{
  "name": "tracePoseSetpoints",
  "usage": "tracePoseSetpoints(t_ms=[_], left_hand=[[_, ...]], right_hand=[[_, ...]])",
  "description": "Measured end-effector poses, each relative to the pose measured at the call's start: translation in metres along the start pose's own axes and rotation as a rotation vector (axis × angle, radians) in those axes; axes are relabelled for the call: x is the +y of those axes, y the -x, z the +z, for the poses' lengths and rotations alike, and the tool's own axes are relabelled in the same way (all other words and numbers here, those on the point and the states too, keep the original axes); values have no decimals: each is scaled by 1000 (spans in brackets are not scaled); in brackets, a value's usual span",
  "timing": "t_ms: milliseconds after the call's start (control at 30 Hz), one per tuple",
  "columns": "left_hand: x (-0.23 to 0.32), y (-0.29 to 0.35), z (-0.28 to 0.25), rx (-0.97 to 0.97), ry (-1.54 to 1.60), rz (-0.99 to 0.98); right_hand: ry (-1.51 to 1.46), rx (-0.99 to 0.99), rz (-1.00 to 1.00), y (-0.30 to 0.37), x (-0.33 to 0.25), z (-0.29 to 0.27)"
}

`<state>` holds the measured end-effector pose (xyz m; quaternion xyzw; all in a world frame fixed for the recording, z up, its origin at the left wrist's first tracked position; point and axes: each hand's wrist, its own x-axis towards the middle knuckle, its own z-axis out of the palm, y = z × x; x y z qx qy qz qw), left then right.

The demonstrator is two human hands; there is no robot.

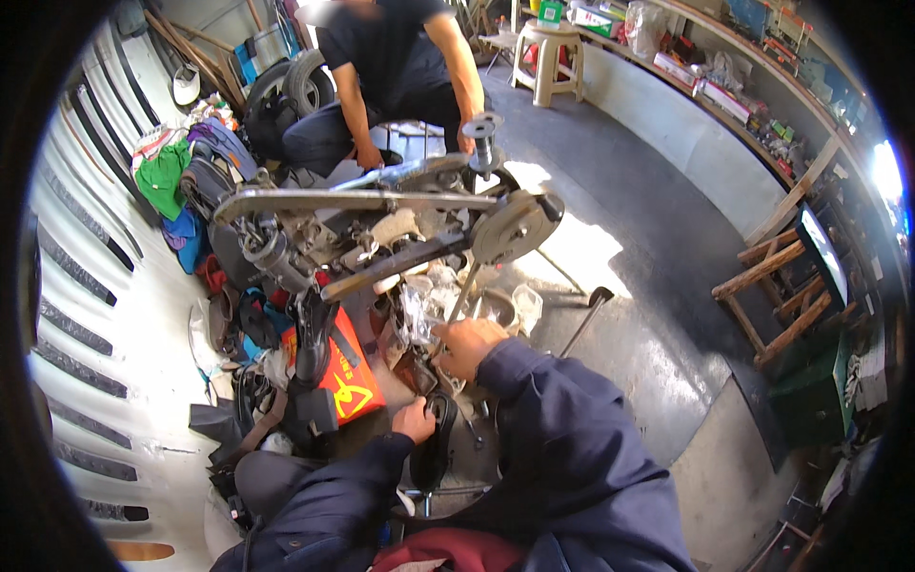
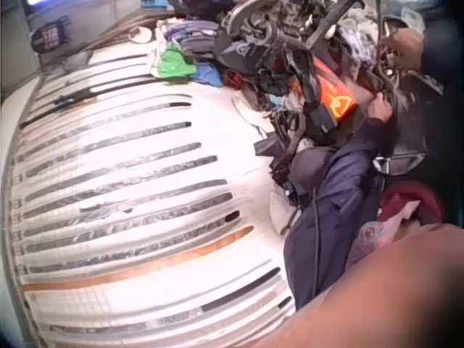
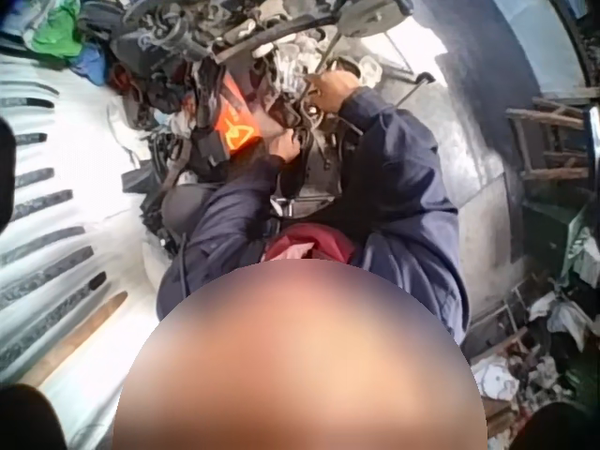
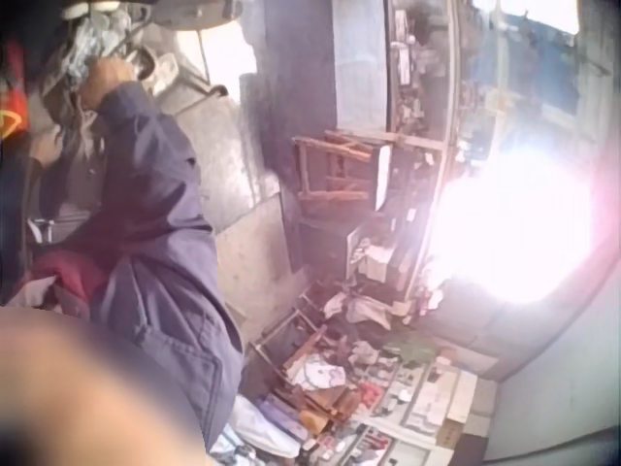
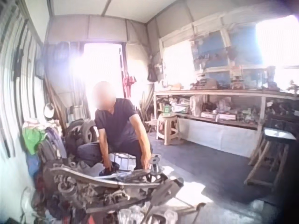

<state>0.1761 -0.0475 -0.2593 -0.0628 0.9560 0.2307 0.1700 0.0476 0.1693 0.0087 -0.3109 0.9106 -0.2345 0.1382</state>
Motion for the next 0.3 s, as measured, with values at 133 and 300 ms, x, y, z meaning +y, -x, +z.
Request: tracePoseSetpoints(t_ms=[133, 300], left_hand=[[-9, 5, 13, 153, -53, 124], [-26, 0, 18, 76, -15, 115]], right_hand=[[40, -3, 1, -2, 3, 7], [-46, -68, 3, -10, 15, 14]])
